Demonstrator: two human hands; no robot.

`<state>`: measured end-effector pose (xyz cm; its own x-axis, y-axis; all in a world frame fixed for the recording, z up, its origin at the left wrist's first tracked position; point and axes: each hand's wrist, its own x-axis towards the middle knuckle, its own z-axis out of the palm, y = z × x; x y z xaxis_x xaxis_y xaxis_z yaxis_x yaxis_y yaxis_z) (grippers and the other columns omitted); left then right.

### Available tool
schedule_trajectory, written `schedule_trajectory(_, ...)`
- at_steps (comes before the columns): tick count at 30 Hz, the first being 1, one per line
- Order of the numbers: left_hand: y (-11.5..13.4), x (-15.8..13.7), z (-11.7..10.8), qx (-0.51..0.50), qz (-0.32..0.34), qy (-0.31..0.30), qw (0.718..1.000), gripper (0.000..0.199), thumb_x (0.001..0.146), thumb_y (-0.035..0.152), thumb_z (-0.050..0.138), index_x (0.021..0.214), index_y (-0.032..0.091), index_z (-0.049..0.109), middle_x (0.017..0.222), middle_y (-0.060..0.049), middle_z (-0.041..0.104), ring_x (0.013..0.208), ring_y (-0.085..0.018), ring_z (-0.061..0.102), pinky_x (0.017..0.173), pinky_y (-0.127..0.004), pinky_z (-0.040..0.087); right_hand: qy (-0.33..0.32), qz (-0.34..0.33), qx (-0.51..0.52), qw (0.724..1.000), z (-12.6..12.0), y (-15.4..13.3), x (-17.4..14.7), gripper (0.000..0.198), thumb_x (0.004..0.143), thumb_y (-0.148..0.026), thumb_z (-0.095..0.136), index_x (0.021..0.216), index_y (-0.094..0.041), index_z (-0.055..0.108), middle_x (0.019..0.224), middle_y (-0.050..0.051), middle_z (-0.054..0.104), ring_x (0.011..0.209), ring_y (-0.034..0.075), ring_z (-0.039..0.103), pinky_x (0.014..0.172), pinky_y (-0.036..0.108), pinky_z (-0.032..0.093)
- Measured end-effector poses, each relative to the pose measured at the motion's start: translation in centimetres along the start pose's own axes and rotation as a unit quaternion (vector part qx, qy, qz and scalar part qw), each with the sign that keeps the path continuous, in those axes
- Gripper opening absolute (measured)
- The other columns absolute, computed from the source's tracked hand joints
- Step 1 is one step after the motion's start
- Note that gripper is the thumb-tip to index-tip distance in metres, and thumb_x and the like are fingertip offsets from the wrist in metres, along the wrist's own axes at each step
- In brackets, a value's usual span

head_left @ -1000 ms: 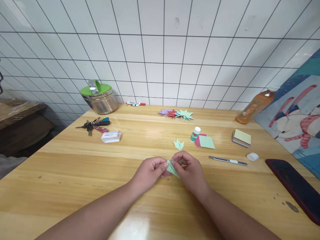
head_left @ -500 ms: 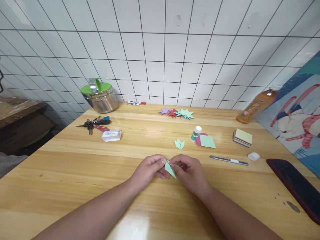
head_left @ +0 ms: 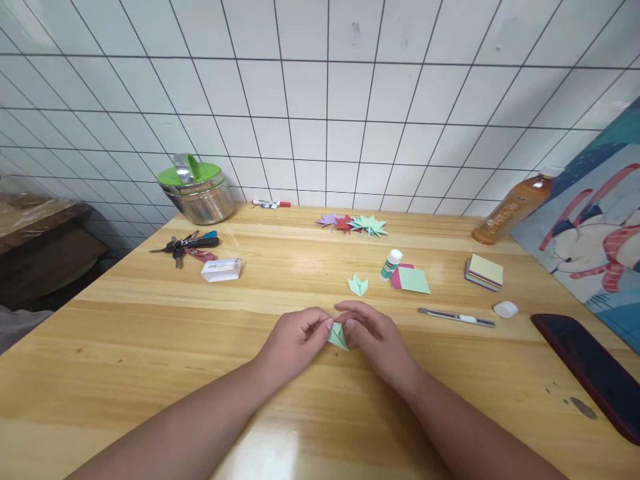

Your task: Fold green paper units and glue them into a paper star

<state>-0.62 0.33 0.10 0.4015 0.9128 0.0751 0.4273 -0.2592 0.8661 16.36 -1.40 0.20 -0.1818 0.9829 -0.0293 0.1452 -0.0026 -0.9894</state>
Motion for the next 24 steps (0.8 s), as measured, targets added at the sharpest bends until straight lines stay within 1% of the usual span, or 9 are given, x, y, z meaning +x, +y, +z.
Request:
schedule_trajectory(3, 0.17, -0.20, -0.07, 0.079, 0.030, -0.002, 0.996, 0.026, 0.086, 0.031, 0.042, 0.071, 0.018, 0.059, 0.060, 0.003, 0.054, 0.055, -0.011, 0.048, 0.053, -0.020, 0.034, -0.011, 0.019, 0.001, 1.000, 0.06, 0.22, 0.32, 0.019, 0.077, -0.034, 0.056, 0.076, -0.016, 0.063, 0.067, 0.001, 0.060, 0.061, 0.012, 0.054, 0.057, 0.023, 0.042)
schedule_trajectory(5, 0.26, -0.27, -0.05, 0.101, 0.038, -0.003, 0.994, 0.026, 0.086, 0.031, 0.041, 0.072, 0.018, 0.059, 0.061, 0.002, 0.056, 0.056, -0.011, 0.050, 0.054, -0.020, 0.034, -0.016, 0.017, 0.008, 1.000, 0.04, 0.39, 0.44, 0.021, 0.075, -0.035, 0.058, 0.070, -0.016, 0.062, 0.062, -0.001, 0.058, 0.058, 0.011, 0.051, 0.057, 0.022, 0.041)
schedule_trajectory(8, 0.29, -0.29, -0.03, 0.111, 0.041, 0.002, 0.993, 0.026, 0.086, 0.031, 0.041, 0.071, 0.019, 0.060, 0.060, 0.002, 0.056, 0.055, -0.012, 0.050, 0.053, -0.020, 0.034, -0.016, 0.016, 0.006, 1.000, -0.02, 0.41, 0.44, 0.023, 0.076, -0.037, 0.058, 0.069, -0.016, 0.063, 0.062, -0.001, 0.057, 0.058, 0.011, 0.051, 0.058, 0.022, 0.041)
schedule_trajectory(14, 0.23, -0.27, 0.01, 0.102, 0.042, 0.015, 0.994, 0.026, 0.085, 0.030, 0.042, 0.069, 0.019, 0.059, 0.057, 0.003, 0.054, 0.052, -0.011, 0.047, 0.051, -0.020, 0.032, -0.001, 0.011, -0.039, 0.999, -0.04, 0.02, 0.37, 0.023, 0.077, -0.037, 0.056, 0.069, -0.016, 0.064, 0.063, -0.001, 0.058, 0.059, 0.011, 0.050, 0.057, 0.022, 0.040)
schedule_trajectory(21, 0.38, -0.35, 0.22, 0.088, 0.039, 0.004, 0.995, 0.026, 0.084, 0.030, 0.043, 0.068, 0.018, 0.060, 0.058, 0.002, 0.056, 0.054, -0.011, 0.048, 0.052, -0.019, 0.033, -0.017, 0.023, -0.007, 1.000, -0.16, -0.29, 0.23, 0.026, 0.075, -0.040, 0.058, 0.064, -0.016, 0.060, 0.058, -0.002, 0.054, 0.053, 0.009, 0.046, 0.052, 0.021, 0.037)
schedule_trajectory(24, 0.21, -0.28, 0.21, 0.071, 0.026, 0.005, 0.997, 0.027, 0.084, 0.031, 0.043, 0.067, 0.017, 0.058, 0.058, 0.002, 0.054, 0.053, -0.011, 0.047, 0.051, -0.019, 0.033, -0.020, 0.025, 0.005, 0.999, -0.11, -0.21, 0.23, 0.027, 0.076, -0.040, 0.057, 0.065, -0.016, 0.061, 0.059, -0.002, 0.054, 0.054, 0.009, 0.046, 0.053, 0.021, 0.037)
